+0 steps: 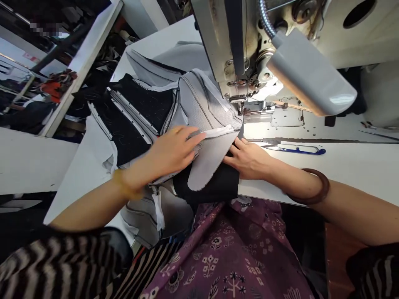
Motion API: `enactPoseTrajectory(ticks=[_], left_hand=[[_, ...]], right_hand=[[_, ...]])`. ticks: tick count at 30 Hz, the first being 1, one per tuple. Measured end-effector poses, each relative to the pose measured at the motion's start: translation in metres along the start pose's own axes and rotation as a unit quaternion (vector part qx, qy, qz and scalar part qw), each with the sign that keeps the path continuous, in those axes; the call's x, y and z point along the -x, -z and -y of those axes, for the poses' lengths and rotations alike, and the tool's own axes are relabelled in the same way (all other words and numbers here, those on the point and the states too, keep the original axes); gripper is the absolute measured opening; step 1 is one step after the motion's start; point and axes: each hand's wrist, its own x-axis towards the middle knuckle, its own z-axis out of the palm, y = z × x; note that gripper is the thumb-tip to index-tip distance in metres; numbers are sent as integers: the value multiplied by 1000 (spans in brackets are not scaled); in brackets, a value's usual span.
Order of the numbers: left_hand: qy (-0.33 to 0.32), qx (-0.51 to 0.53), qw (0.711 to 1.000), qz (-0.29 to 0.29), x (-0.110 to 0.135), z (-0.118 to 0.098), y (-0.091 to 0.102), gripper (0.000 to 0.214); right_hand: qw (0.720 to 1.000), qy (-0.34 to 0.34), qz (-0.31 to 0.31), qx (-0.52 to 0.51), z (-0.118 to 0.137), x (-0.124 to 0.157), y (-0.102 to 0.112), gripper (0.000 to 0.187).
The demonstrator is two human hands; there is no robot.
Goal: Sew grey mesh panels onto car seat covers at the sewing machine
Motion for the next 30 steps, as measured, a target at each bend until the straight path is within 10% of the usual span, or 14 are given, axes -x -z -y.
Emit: enactPoseTrajectory(ticks=[6,11,17,30], left_hand=[[2,-28,998,62,-78,-12,-19,56],[-34,29,992,117,-68,-12,-8,50],[5,2,1000,6,-42,-7,-20,61],[30,24,996,77,-79,-16,-21,35]], right_hand=[[999,-12,37,1,2,-2,6,20],[998,-22,53,-11,4,-3,6,21],[1000,-7,-2,-17,3,-1,0,20],[999,-7,-18,-37,2,2,-9,28]])
